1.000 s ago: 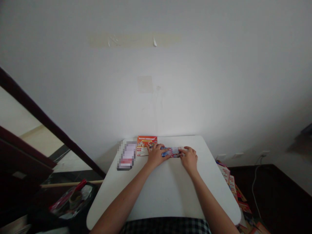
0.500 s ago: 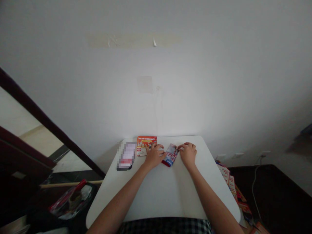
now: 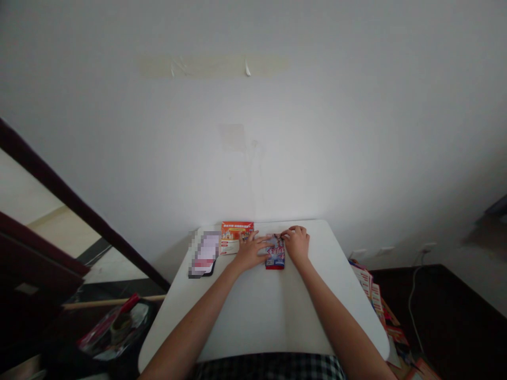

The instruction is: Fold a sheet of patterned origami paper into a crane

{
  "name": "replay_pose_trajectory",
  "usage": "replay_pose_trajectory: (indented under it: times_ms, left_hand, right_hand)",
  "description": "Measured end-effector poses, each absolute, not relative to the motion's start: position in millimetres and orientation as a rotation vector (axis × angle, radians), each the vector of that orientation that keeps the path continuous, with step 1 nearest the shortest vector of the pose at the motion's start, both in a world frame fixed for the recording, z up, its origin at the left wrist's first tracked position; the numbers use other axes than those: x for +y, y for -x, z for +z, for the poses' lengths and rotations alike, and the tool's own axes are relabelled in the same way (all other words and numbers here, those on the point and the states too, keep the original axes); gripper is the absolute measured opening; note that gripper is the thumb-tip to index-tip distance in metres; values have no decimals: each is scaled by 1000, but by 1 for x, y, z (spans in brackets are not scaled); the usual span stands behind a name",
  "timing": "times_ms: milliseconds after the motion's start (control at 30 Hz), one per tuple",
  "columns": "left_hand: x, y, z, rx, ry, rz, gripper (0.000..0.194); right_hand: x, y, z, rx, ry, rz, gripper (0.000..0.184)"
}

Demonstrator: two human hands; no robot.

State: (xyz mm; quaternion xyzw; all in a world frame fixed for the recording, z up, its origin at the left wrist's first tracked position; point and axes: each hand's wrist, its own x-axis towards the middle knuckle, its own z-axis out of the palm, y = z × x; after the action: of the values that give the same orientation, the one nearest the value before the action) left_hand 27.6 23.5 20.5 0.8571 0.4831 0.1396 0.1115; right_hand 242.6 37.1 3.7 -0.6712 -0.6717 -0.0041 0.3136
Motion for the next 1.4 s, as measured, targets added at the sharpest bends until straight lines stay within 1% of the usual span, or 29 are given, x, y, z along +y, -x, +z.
replay_pose_trajectory:
  times_ms: [200,500,800,1233,1400]
  left_hand:
    - [26,-25,21,1448,-2481,378,38]
    - [26,-24,23,1459,-2472,326,39]
    - [27,-25,25,1452,-2465,284,40]
    - [26,-23,23,1452,-2476,341,38]
    - [26,-22,21,1458,-2476,339,43]
  right_hand:
    - [38,-246,0,-1867,1707,-37,16]
    - [29,-260,-1,-1996,1573,31,8]
    - [13,-271,-2,-2162,1434,120,9]
    - [-10,-281,2,-2257,1301,209,10]
    - [-15,-283,3,-2275,1275,237,10]
